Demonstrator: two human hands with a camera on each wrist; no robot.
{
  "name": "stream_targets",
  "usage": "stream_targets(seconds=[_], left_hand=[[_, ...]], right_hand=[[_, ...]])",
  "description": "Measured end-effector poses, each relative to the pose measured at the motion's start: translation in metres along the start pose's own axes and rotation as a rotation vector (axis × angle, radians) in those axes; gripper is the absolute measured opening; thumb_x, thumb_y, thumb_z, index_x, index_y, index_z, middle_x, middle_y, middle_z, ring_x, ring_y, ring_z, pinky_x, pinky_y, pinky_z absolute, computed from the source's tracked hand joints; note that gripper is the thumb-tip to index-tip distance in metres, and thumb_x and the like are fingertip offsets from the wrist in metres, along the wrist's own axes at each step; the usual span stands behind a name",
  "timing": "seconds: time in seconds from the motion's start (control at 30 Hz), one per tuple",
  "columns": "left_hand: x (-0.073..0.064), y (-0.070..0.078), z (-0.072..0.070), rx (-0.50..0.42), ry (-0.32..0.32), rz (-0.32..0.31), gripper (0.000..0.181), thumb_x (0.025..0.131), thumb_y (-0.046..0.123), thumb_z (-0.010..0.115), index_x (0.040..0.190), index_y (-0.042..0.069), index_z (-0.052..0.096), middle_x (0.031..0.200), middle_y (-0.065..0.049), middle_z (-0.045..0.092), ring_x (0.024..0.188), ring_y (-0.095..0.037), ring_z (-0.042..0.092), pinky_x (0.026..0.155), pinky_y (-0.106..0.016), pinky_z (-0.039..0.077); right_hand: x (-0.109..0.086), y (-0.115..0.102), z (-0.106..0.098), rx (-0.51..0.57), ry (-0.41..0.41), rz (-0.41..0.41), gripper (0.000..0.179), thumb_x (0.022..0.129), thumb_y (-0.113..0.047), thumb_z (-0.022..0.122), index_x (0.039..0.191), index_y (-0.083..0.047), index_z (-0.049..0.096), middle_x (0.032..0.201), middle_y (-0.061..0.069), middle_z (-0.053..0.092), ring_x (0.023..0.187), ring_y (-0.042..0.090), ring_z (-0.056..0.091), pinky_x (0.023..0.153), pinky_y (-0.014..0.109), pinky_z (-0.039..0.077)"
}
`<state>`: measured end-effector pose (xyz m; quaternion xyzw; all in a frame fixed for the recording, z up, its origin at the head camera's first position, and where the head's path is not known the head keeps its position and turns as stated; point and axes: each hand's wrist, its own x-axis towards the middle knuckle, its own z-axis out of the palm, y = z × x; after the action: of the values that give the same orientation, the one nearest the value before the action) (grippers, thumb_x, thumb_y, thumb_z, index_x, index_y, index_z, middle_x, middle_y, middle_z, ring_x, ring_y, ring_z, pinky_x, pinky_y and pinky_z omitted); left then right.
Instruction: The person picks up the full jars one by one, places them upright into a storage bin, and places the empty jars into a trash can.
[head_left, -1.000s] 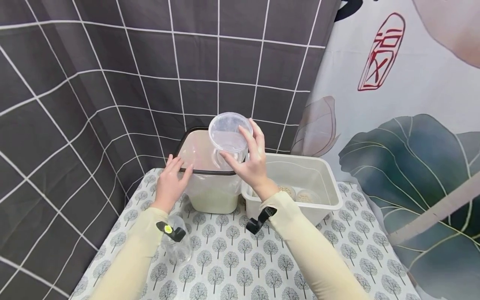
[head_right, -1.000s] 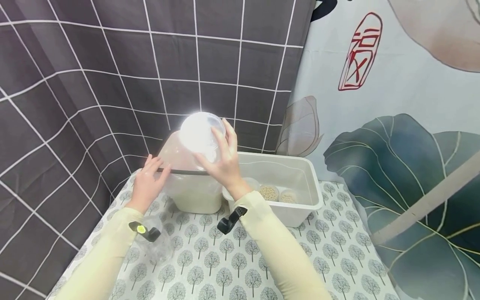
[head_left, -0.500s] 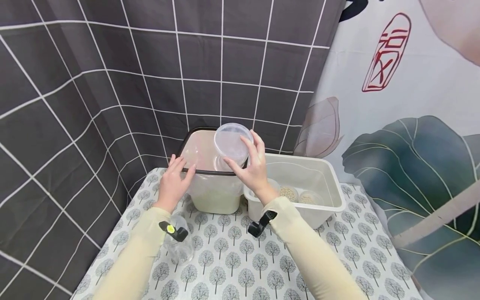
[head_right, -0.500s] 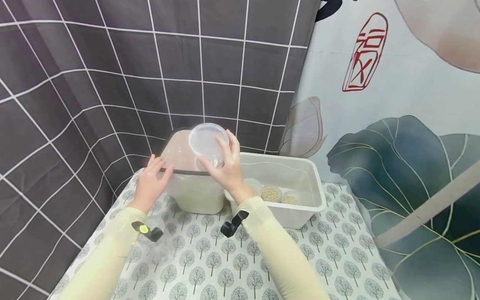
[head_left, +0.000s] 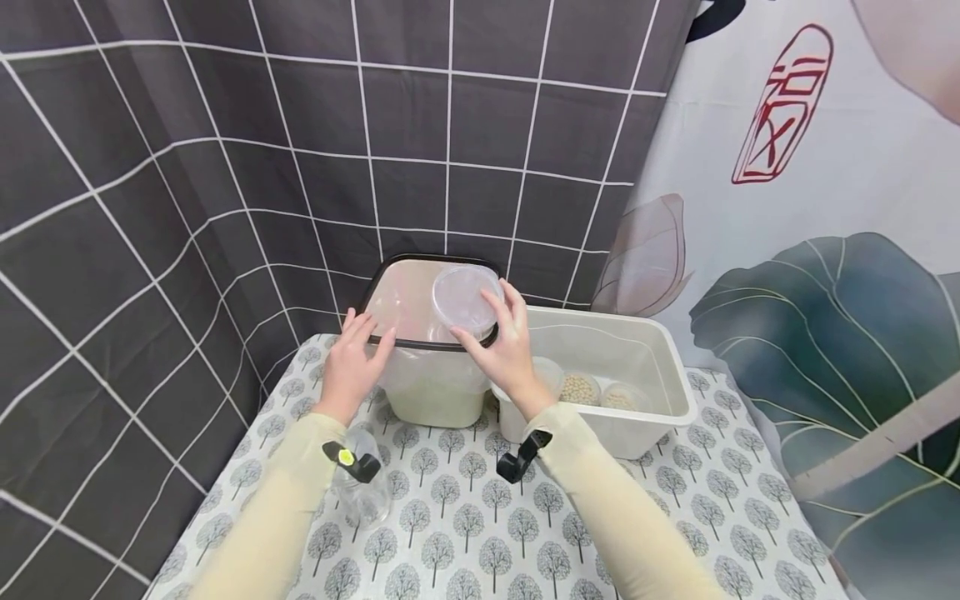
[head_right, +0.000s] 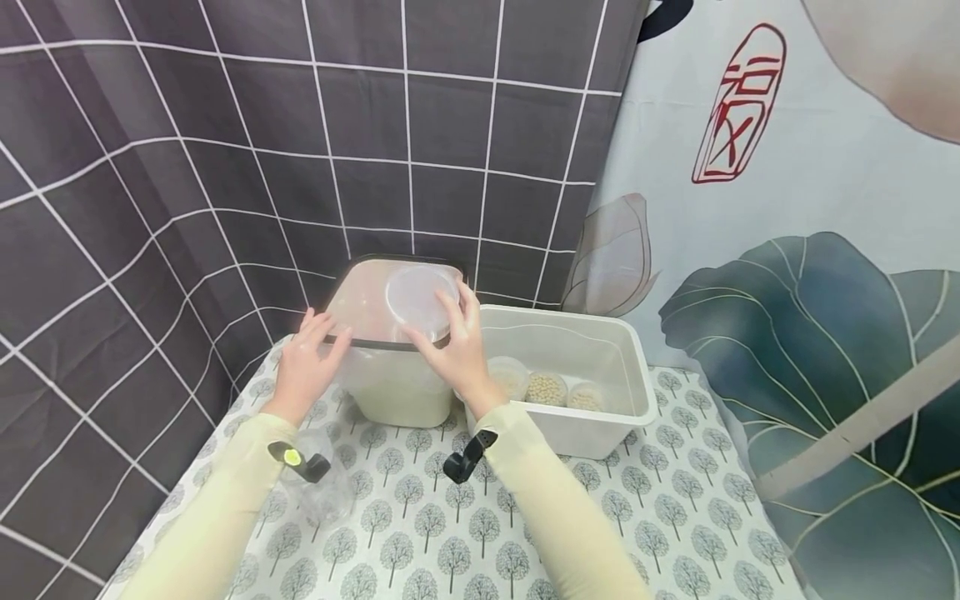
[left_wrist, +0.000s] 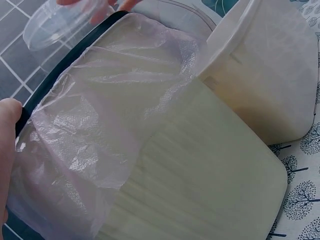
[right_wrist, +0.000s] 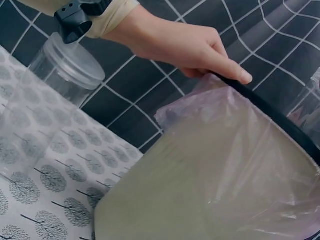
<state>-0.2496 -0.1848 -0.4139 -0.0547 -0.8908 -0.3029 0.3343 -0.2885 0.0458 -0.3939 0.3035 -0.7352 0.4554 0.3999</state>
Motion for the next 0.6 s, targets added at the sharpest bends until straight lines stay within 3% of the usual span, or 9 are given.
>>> stream_targets(seconds=[0.33,0.6], left_hand=[[-0.001,-0.001,0.003,-0.002,0.005,0.009,0.047,0.092,0.038,0.054,0.114,-0.003,0.062,0.128,-0.016,0.055,0.132,-0.03,0.035,0.105,-0.044,0.032],[0.0,-0.003,0.002,-0.008,0.023,0.023,0.046,0.092,0.037,0.056,0.113,-0.004,0.062,0.127,-0.017,0.055,0.132,-0.031,0.034,0.106,-0.044,0.032]], right_hand=[[-0.011,0.007,0.004,0.047,-0.063,-0.124,0.05,0.063,-0.005,0.085,0.105,0.006,0.06,0.132,0.034,0.037,0.122,0.041,0.041,0.103,0.038,0.037],[-0.012,0.006,0.002,-0.042,-0.116,-0.144,0.03,0.07,-0.008,0.081,0.093,0.004,0.067,0.13,0.029,0.044,0.12,0.046,0.042,0.106,0.043,0.032]])
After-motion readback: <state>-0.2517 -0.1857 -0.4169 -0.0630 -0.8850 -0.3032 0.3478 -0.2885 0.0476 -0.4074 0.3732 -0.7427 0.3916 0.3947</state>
